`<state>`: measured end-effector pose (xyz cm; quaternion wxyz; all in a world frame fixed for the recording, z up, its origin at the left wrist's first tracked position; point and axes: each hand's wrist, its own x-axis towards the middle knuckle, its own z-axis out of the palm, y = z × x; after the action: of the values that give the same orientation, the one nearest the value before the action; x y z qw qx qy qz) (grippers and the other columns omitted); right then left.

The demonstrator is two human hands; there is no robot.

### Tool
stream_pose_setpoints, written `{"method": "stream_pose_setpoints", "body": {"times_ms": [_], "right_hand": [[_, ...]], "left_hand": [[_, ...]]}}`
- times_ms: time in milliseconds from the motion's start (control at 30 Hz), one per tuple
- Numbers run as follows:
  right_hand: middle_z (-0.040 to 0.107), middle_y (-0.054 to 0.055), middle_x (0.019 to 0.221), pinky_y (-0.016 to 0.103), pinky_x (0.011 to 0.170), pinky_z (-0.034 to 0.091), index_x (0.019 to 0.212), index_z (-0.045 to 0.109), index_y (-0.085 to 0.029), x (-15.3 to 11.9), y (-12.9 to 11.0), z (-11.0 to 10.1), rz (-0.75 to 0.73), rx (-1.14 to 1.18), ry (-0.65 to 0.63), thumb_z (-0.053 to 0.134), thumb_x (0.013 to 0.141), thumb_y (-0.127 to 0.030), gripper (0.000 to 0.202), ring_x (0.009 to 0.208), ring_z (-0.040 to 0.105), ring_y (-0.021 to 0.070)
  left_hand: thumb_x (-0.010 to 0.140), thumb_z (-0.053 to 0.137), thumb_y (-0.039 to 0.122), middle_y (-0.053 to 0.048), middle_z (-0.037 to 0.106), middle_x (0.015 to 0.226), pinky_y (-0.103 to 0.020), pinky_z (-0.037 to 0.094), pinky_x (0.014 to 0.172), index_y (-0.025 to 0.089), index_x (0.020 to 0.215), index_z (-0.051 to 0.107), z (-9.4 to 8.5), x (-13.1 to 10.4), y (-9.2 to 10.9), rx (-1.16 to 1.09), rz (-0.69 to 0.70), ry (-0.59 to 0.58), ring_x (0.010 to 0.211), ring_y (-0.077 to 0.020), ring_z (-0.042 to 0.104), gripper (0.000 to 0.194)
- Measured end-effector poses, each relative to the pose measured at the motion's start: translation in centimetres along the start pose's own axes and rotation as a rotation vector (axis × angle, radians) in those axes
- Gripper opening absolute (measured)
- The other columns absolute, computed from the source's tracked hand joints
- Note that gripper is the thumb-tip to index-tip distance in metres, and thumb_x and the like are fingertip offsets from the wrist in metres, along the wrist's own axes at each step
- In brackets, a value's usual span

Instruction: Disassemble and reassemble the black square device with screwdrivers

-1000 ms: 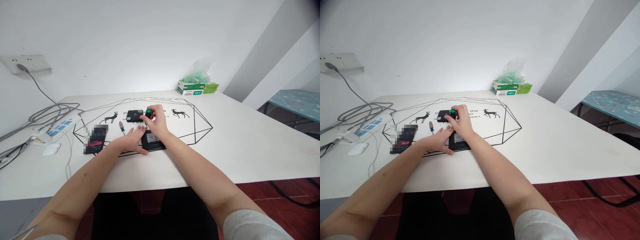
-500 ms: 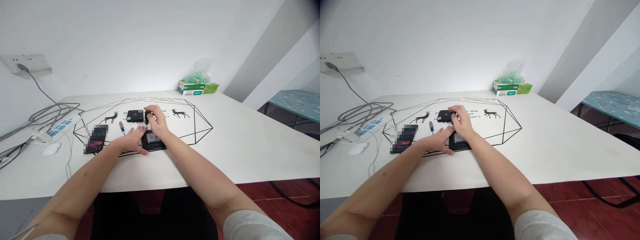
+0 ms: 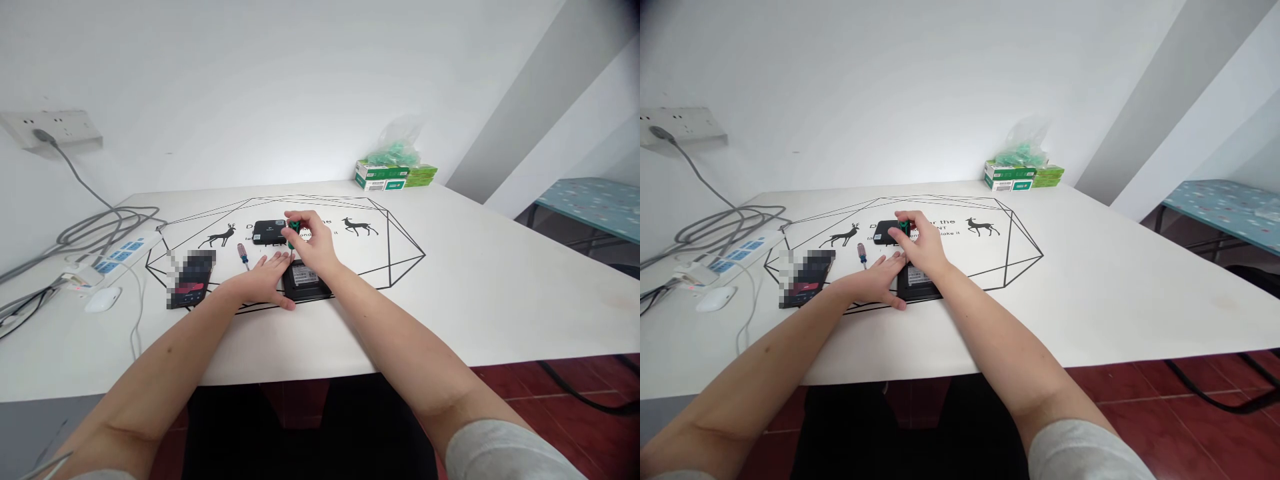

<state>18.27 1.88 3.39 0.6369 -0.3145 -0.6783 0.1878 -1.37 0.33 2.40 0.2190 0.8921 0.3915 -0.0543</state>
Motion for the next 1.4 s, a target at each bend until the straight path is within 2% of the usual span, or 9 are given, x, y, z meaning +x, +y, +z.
{"method": "stream_pose_setpoints", "body": {"times_ms": [100, 233, 400, 600, 767, 900, 1167, 1300, 1400], "right_hand": [[0.08, 0.01, 0.138, 0.05, 0.106, 0.063, 0.115, 0.063, -0.028, -0.07, 0.04, 0.2, 0.029, 0.017, -0.013, 0.08, 0.095, -0.041, 0.029, 0.109, 0.079, 0.0228], [0.078, 0.011, 0.143, 0.051, 0.107, 0.064, 0.134, 0.059, -0.03, -0.22, 0.36, 0.21, 0.03, 0.013, -0.034, 0.071, 0.102, -0.041, 0.036, 0.113, 0.081, 0.0235], [0.078, 0.01, 0.138, 0.051, 0.109, 0.064, 0.14, 0.064, -0.03, -0.3, 0.52, -0.16, -0.016, -0.049, -0.086, 0.055, 0.11, -0.039, 0.033, 0.12, 0.078, 0.025], [0.072, 0.011, 0.137, 0.056, 0.116, 0.059, 0.129, 0.074, -0.032, -0.01, 0.64, -0.17, -0.191, -0.107, -0.005, 0.046, 0.111, -0.03, 0.034, 0.132, 0.068, 0.0276], [0.063, 0.008, 0.117, 0.05, 0.102, 0.061, 0.12, 0.08, -0.032, 0.05, 0.73, -0.14, -0.198, -0.136, 0.099, 0.046, 0.11, -0.023, 0.036, 0.112, 0.067, 0.0237], [0.063, 0.007, 0.11, 0.046, 0.095, 0.062, 0.116, 0.079, -0.031, 0.05, 0.51, -0.22, -0.237, -0.137, 0.116, 0.046, 0.109, -0.021, 0.036, 0.105, 0.068, 0.0221], [0.08, 0.009, 0.117, 0.047, 0.098, 0.063, 0.116, 0.07, -0.027, 0.18, -0.02, -0.09, -0.203, -0.144, 0.09, 0.064, 0.105, -0.036, 0.015, 0.11, 0.074, 0.026], [0.081, 0.009, 0.123, 0.048, 0.098, 0.064, 0.119, 0.067, -0.028, 0.07, 0.24, 0.01, -0.066, -0.149, 0.065, 0.079, 0.095, -0.044, 0.032, 0.103, 0.075, 0.0254], [0.081, 0.009, 0.123, 0.046, 0.093, 0.065, 0.123, 0.067, -0.027, -0.03, 0.35, 0.02, -0.028, -0.157, 0.06, 0.078, 0.094, -0.042, 0.034, 0.098, 0.074, 0.0242]], "left_hand": [[0.081, 0.075, 0.092, -0.022, -0.003, 0.189, -0.065, 0.002, 0.14, 0.022, 0.183, -0.014, 0.09, 0.02, -0.28, -0.002, 0.028, 0.013, 0.176, -0.0432, -0.005, 0.152], [0.081, 0.074, 0.092, -0.022, -0.001, 0.189, -0.066, 0.002, 0.14, 0.024, 0.183, -0.012, 0.1, -0.03, -0.4, -0.015, 0.046, 0.025, 0.176, -0.0444, -0.003, 0.15], [0.081, 0.075, 0.089, -0.02, -0.003, 0.189, -0.062, -0.001, 0.141, 0.021, 0.183, -0.01, 0.02, -0.02, -0.11, -0.001, 0.003, 0.004, 0.176, -0.0419, -0.005, 0.15], [0.082, 0.074, 0.09, -0.02, -0.002, 0.189, -0.063, 0.002, 0.141, 0.022, 0.183, -0.01, -0.05, -0.06, 0.05, 0.005, 0.015, 0.004, 0.176, -0.0421, -0.004, 0.148], [0.081, 0.076, 0.089, -0.018, -0.002, 0.19, -0.062, 0.001, 0.141, 0.022, 0.184, -0.008, -0.14, -0.12, 0.16, 0.003, -0.005, 0.003, 0.176, -0.0437, -0.003, 0.148], [0.082, 0.074, 0.092, -0.018, -0.004, 0.19, -0.064, 0.001, 0.141, 0.025, 0.182, -0.015, -0.12, -0.05, 0.06, 0.021, 0.005, -0.005, 0.176, -0.0434, -0.004, 0.15], [0.083, 0.071, 0.093, -0.018, -0.009, 0.189, -0.06, -0.002, 0.142, 0.022, 0.18, -0.023, -0.27, -0.07, 0.22, 0.043, -0.023, -0.043, 0.176, -0.0391, -0.01, 0.153], [0.083, 0.071, 0.093, -0.016, -0.008, 0.189, -0.063, -0.001, 0.141, 0.024, 0.18, -0.025, -0.25, -0.09, 0.15, 0.033, 0.0, -0.033, 0.176, -0.0414, -0.009, 0.153], [0.082, 0.071, 0.094, -0.018, -0.008, 0.189, -0.061, -0.002, 0.141, 0.023, 0.18, -0.024, -0.19, -0.04, 0.03, 0.038, -0.007, -0.035, 0.176, -0.0406, -0.009, 0.154]]}}
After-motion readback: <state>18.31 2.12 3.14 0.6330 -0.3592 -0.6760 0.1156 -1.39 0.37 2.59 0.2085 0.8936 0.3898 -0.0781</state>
